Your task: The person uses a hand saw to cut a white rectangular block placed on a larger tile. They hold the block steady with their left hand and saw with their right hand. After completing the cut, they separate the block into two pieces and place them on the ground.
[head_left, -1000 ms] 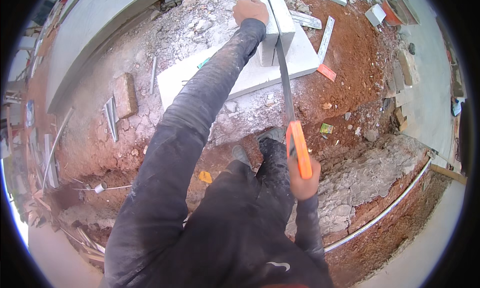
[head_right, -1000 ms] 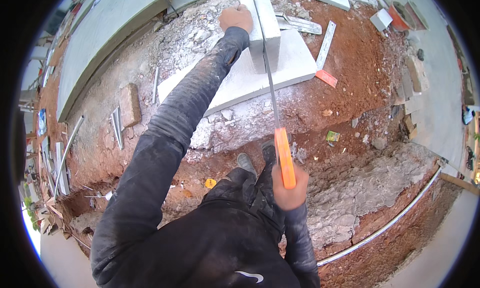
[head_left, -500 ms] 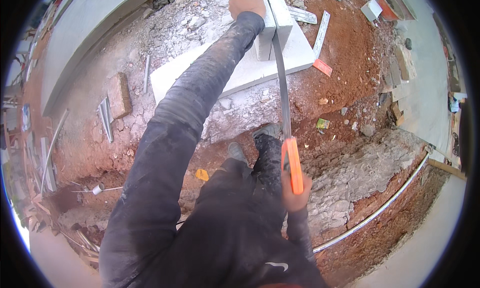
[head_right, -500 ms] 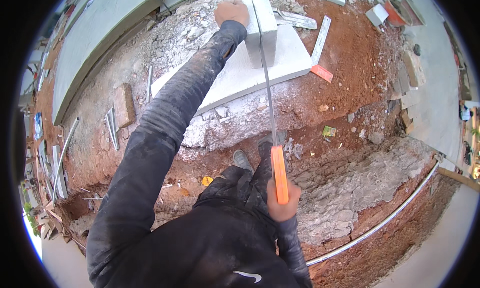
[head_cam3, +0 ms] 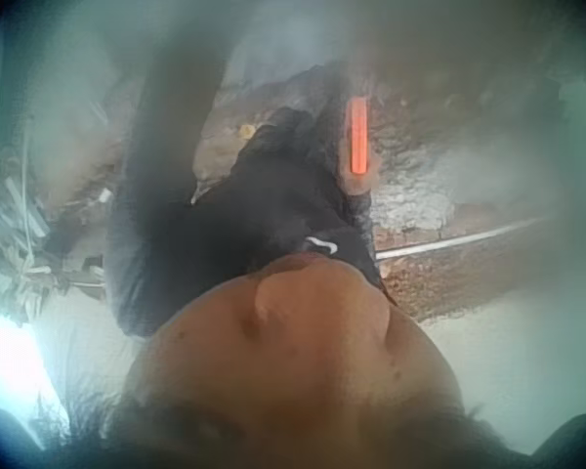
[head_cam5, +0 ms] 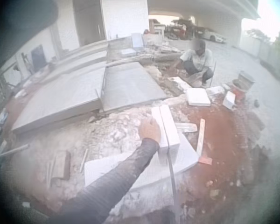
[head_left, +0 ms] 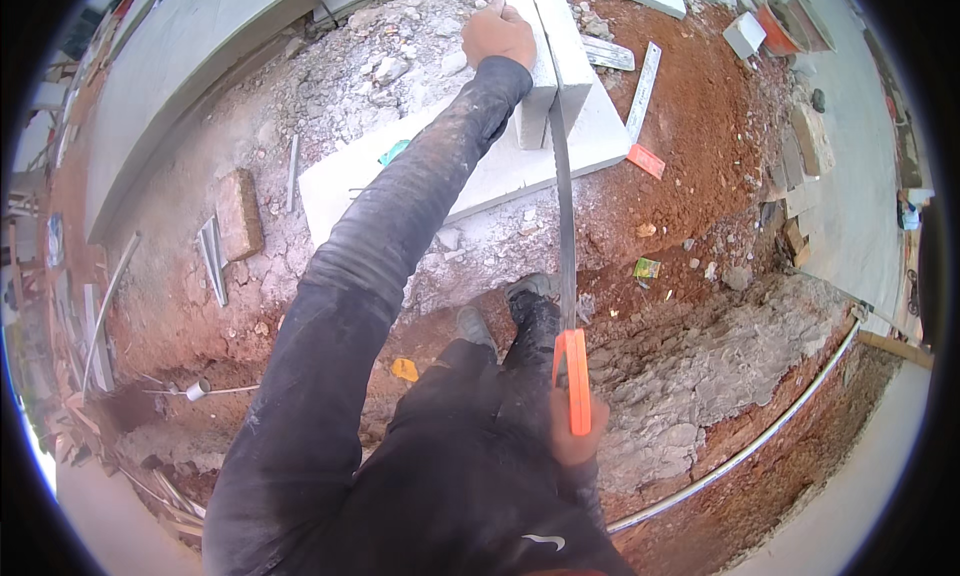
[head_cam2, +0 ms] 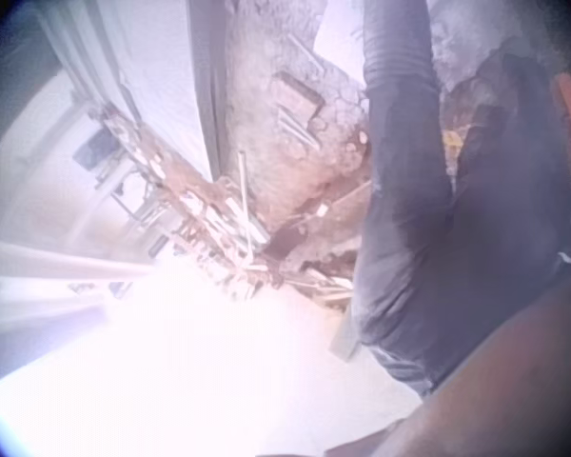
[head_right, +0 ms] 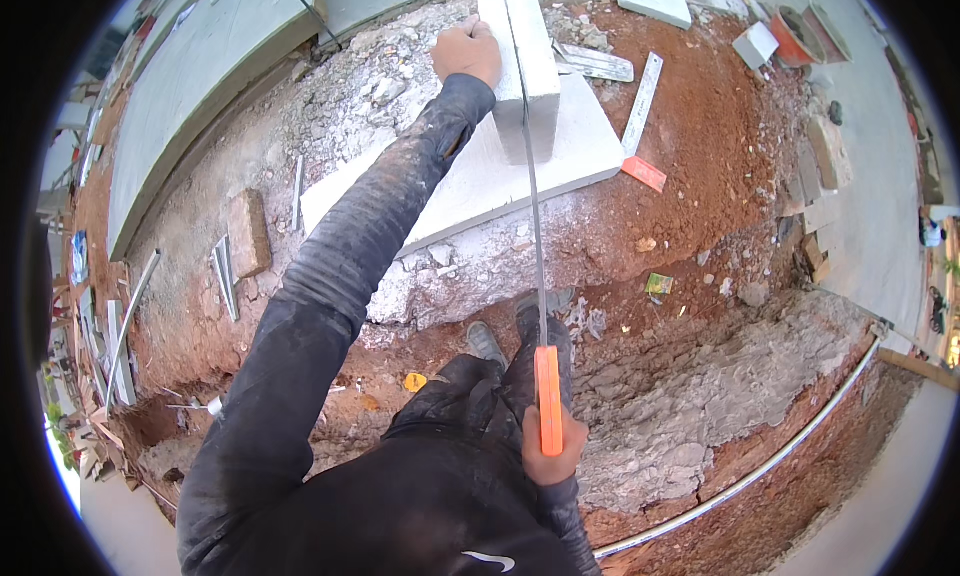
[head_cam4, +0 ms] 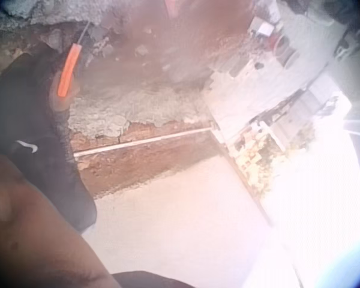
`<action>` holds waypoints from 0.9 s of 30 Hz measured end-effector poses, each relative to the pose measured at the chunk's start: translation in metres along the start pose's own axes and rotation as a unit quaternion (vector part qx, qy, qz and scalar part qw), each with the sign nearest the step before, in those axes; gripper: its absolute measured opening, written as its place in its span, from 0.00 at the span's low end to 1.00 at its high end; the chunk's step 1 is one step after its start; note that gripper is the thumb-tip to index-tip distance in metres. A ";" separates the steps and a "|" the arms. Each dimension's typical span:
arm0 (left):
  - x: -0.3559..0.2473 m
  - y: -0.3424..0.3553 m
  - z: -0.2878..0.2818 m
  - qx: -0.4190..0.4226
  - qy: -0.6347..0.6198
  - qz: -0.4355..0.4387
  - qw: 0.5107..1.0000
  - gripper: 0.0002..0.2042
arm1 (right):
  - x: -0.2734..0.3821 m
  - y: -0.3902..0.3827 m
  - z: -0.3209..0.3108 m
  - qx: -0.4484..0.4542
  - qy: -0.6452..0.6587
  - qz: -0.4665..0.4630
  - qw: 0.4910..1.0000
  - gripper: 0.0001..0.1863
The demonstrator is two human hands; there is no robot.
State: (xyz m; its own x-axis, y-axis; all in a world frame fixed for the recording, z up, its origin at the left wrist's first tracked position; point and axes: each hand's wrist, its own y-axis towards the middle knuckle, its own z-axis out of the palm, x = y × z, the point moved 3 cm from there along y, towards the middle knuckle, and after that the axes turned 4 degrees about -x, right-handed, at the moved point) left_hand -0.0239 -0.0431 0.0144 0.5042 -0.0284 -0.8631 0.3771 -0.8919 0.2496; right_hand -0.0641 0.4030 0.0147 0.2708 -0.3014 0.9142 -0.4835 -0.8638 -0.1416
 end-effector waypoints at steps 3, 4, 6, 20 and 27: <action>0.000 -0.004 0.004 -0.043 -0.015 0.041 0.998 0.13 | 0.001 0.033 0.015 -0.015 0.065 -0.031 0.997 0.10; -0.003 -0.005 0.008 -0.012 0.015 0.032 0.999 0.13 | 0.001 0.086 0.020 -0.004 0.107 0.013 0.994 0.05; -0.023 0.002 0.011 0.042 0.058 0.013 0.997 0.13 | 0.038 0.164 0.024 0.004 0.085 -0.032 0.996 0.12; -0.009 -0.005 0.014 0.019 0.059 0.029 0.998 0.12 | 0.013 0.098 0.011 0.001 0.103 -0.015 0.995 0.11; -0.019 -0.004 0.003 0.028 0.021 0.032 0.999 0.12 | 0.036 0.171 0.026 -0.020 0.025 -0.100 0.994 0.14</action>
State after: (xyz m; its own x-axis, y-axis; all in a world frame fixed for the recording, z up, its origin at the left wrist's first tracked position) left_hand -0.0370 -0.0400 0.0282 0.5590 -0.0681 -0.8264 0.3002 -0.9124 0.2783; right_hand -0.1154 0.2337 0.0131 0.3231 -0.1040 0.9406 -0.4566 -0.8877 0.0587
